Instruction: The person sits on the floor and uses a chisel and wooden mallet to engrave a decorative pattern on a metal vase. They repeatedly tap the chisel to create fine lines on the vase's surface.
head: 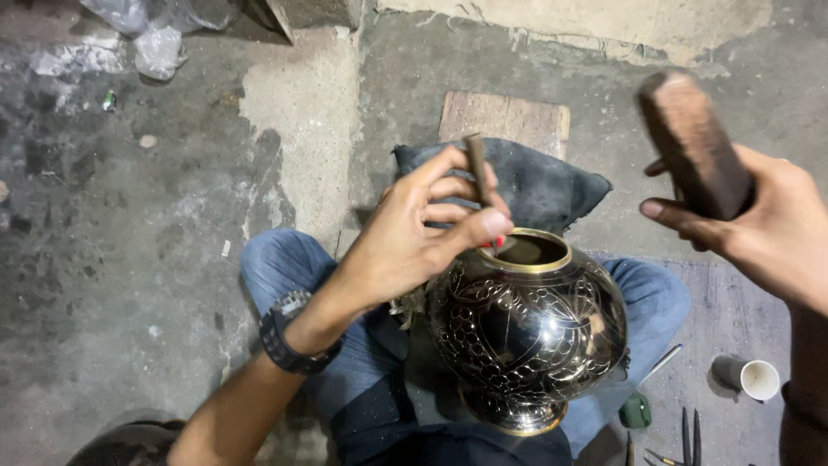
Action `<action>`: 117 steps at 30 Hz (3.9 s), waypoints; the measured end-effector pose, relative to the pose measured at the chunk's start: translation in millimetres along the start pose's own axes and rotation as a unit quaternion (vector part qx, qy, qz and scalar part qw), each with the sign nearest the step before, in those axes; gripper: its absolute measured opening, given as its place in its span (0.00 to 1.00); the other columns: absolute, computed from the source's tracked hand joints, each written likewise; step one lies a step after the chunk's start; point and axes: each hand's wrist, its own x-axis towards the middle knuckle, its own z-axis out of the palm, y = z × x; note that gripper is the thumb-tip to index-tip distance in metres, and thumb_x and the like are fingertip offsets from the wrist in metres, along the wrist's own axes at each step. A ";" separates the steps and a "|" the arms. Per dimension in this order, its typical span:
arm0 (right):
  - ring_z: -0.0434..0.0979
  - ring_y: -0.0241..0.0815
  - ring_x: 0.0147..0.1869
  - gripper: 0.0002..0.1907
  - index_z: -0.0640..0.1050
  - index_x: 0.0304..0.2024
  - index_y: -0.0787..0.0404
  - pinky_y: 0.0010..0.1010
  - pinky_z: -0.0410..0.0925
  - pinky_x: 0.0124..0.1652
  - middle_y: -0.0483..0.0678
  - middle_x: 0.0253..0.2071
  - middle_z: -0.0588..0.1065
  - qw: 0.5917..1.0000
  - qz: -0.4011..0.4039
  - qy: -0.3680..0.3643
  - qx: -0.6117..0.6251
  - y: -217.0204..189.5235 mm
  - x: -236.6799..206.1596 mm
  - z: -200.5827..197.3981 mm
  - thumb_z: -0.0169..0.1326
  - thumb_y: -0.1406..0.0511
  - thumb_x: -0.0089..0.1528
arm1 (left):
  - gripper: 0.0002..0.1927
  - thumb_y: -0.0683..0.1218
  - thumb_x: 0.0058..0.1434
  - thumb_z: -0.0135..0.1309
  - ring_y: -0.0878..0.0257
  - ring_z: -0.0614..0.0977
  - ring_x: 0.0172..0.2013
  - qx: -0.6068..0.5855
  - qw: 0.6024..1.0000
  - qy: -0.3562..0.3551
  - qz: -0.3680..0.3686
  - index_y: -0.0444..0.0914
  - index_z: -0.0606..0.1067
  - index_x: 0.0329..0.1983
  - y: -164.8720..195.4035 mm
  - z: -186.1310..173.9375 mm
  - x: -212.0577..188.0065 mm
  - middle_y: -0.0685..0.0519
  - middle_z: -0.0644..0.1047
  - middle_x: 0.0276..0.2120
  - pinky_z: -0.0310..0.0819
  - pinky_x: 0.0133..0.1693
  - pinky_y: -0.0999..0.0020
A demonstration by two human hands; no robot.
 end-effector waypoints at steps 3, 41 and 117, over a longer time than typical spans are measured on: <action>0.76 0.39 0.25 0.22 0.80 0.52 0.63 0.32 0.71 0.26 0.51 0.25 0.77 0.999 0.030 0.041 0.006 5.9 -7.3 4.7 0.67 0.62 0.57 | 0.19 0.57 0.73 0.56 0.60 0.89 0.51 0.006 0.995 -0.073 0.062 0.39 0.73 0.57 -3.8 1.7 -0.9 0.51 0.84 0.48 0.88 0.57 0.56; 0.80 0.47 0.44 0.28 0.68 0.61 0.71 0.37 0.76 0.42 0.57 0.46 0.74 0.998 -0.016 0.064 -0.007 92.9 14.5 6.3 0.58 0.58 0.68 | 0.13 0.39 0.68 0.54 0.60 0.91 0.36 0.010 0.983 -0.180 0.029 0.38 0.72 0.56 13.2 23.8 11.6 0.47 0.86 0.35 0.89 0.52 0.59; 0.81 0.43 0.40 0.17 0.78 0.48 0.67 0.38 0.73 0.49 0.54 0.39 0.80 0.974 0.140 0.165 -0.067 85.6 -136.1 29.8 0.59 0.60 0.65 | 0.25 0.38 0.58 0.53 0.69 0.85 0.28 0.002 0.873 -0.432 0.227 0.42 0.73 0.60 -23.2 32.1 43.1 0.55 0.84 0.34 0.81 0.31 0.73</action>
